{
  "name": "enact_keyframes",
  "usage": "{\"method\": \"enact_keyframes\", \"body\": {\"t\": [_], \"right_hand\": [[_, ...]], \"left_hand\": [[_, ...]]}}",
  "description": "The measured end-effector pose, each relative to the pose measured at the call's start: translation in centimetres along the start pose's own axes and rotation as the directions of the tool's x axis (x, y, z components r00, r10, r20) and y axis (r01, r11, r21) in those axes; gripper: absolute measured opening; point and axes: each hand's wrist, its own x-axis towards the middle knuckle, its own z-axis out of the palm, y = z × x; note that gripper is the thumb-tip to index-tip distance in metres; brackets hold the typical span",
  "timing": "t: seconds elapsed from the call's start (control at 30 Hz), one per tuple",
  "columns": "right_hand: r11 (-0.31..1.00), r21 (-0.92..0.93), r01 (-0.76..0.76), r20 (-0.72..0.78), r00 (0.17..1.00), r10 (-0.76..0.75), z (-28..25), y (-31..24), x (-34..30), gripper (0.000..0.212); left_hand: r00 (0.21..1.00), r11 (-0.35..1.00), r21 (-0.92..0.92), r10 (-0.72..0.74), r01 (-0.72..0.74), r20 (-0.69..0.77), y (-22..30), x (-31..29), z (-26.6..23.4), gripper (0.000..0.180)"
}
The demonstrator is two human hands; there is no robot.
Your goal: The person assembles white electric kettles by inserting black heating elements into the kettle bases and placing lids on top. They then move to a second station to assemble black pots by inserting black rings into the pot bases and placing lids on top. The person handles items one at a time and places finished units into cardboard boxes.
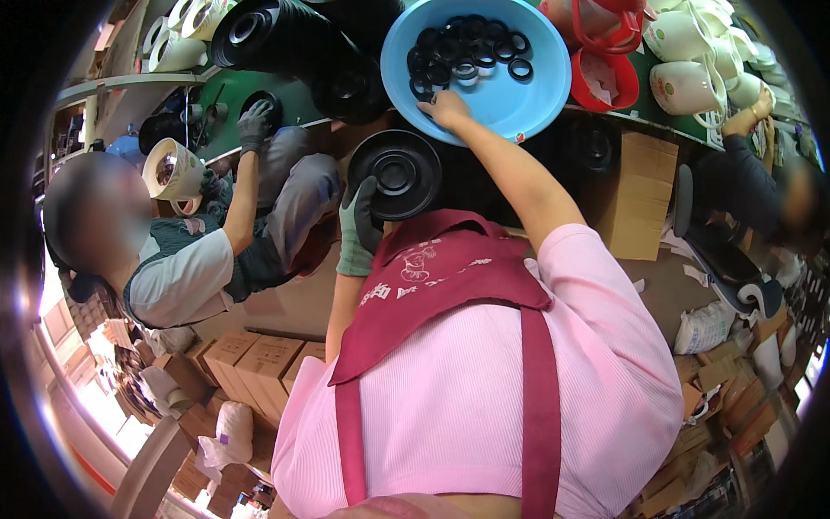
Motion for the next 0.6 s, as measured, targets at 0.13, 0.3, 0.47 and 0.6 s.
{"method": "enact_keyframes", "body": {"t": [0.13, 0.3, 0.47, 0.6], "right_hand": [[0.992, 0.054, -0.113, -0.197, 0.973, 0.122, -3.9, -1.5, -3.1, 0.04], [0.889, 0.185, 0.42, -0.456, 0.838, -0.301, -8.9, -5.1, -12.9, 0.027], [0.828, 0.183, 0.53, -0.335, 0.825, -0.454, -7.5, -8.9, -19.5, 0.028], [0.877, -0.088, 0.472, -0.29, 0.83, -0.476, -7.1, -9.7, -20.1, 0.031]], "left_hand": [[0.999, 0.999, -0.039, 0.033, -0.033, -0.013, 0.3, 0.0, 0.1, 0.041], [0.989, 0.99, -0.009, 0.142, -0.142, -0.032, 1.1, 0.1, 1.8, 0.042], [0.998, 0.998, -0.008, 0.058, -0.059, -0.021, 1.8, 0.5, 3.5, 0.048], [0.991, 0.987, 0.106, 0.129, -0.125, -0.032, 1.0, 0.5, 3.3, 0.055]]}}
